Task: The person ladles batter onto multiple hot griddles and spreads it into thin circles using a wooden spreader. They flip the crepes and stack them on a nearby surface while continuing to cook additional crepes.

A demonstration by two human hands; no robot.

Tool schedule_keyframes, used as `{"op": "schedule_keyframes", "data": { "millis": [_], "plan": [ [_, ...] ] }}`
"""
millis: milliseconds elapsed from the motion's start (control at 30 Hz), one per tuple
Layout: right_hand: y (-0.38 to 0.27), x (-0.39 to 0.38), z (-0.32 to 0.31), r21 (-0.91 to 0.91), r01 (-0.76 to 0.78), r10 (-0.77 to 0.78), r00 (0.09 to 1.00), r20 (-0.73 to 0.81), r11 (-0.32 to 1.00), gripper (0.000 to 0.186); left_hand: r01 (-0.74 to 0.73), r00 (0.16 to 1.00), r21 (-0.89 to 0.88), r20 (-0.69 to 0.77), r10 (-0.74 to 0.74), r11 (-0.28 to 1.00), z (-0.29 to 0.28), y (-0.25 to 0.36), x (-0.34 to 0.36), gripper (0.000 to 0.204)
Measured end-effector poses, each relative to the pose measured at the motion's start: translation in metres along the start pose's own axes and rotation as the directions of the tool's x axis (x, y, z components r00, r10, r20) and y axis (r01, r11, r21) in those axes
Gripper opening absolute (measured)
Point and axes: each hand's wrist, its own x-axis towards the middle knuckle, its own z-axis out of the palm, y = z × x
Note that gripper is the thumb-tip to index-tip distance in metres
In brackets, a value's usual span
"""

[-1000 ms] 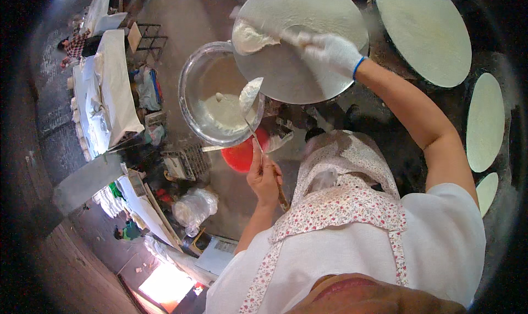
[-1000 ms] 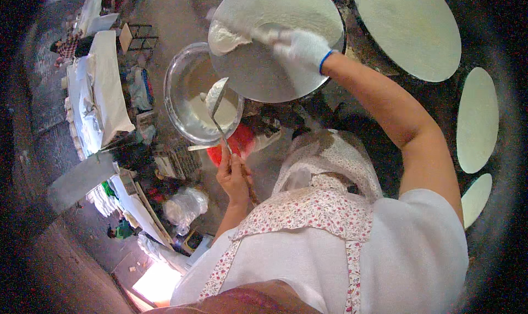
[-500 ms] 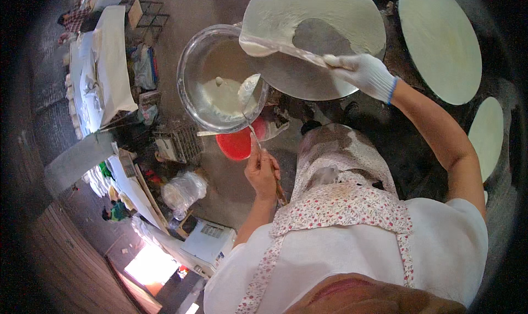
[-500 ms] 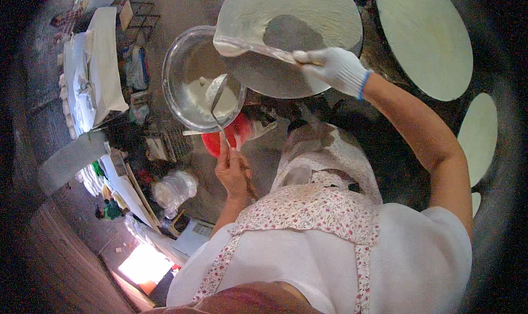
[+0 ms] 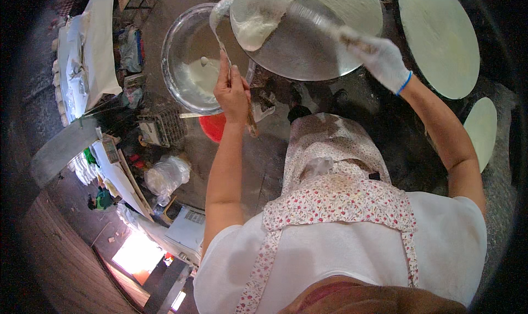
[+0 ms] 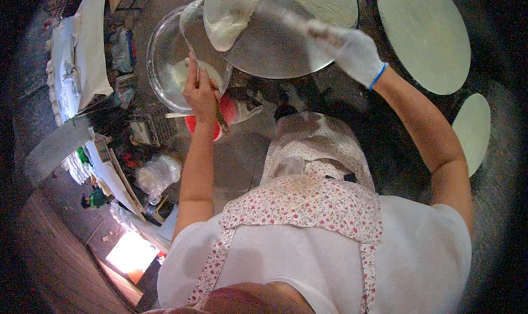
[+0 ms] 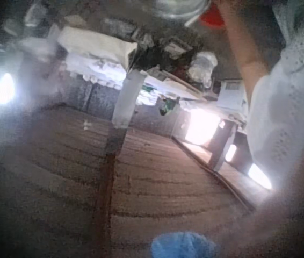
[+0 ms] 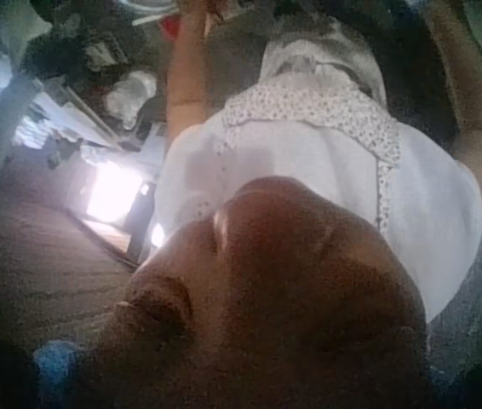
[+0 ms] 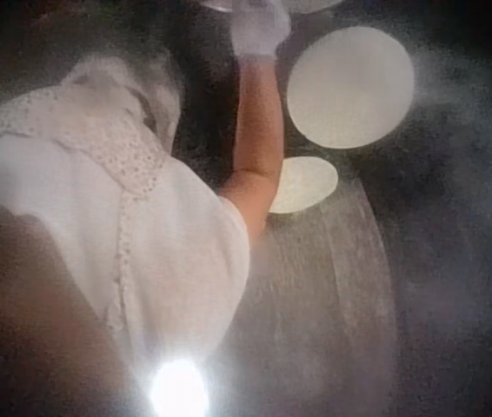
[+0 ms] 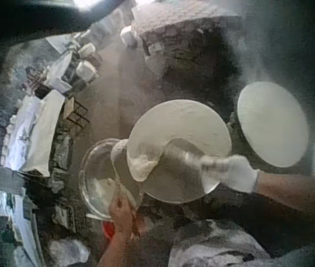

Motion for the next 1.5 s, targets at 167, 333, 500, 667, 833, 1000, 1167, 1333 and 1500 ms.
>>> {"op": "schedule_keyframes", "data": {
  "millis": [167,333,500,667,833,1000,1167,1333,1500],
  "plan": [
    [0.025,0.010,0.031,-0.150,0.295,-0.323,0.921,-0.219,0.944,0.038,0.049,0.998,0.107,0.030,-0.052,0.993,-0.005,-0.015,-0.034,0.051],
    [-0.004,-0.037,0.041,-0.293,0.145,-0.152,0.988,0.001,0.945,0.042,0.073,0.995,0.174,0.057,-0.084,0.982,-0.026,-0.019,-0.070,0.051],
    [-0.052,-0.106,0.035,-0.128,0.041,-0.055,0.993,-0.108,0.991,0.040,0.174,0.950,0.068,0.252,-0.186,0.982,-0.069,-0.013,-0.084,0.054],
    [-0.117,-0.130,0.086,0.455,-0.152,0.313,0.901,-0.302,0.877,0.055,-0.207,0.919,-0.224,0.289,0.268,0.952,-0.131,0.012,-0.065,0.054],
    [-0.146,-0.024,0.263,0.187,0.181,-0.096,0.915,-0.391,0.966,0.066,-0.375,0.812,-0.474,0.246,0.530,0.796,-0.172,0.096,-0.045,0.058],
    [-0.204,0.095,0.324,0.412,-0.306,0.445,0.843,-0.301,0.858,0.050,-0.243,0.873,-0.508,0.257,0.414,0.827,-0.222,0.094,-0.042,0.059],
    [-0.169,-0.006,0.315,0.232,-0.451,0.502,0.686,-0.527,0.862,0.051,-0.140,0.906,-0.442,0.304,0.294,0.886,-0.259,0.058,-0.025,0.047],
    [-0.186,-0.012,0.321,0.469,-0.351,0.582,0.568,-0.581,0.810,0.059,-0.002,0.915,-0.405,0.368,0.165,0.914,-0.283,0.030,-0.023,0.037],
    [-0.181,0.028,0.337,0.180,-0.399,0.431,0.733,-0.527,0.899,0.056,0.076,0.930,-0.320,0.365,0.049,0.944,-0.278,0.012,-0.037,0.021]
  ]
}}
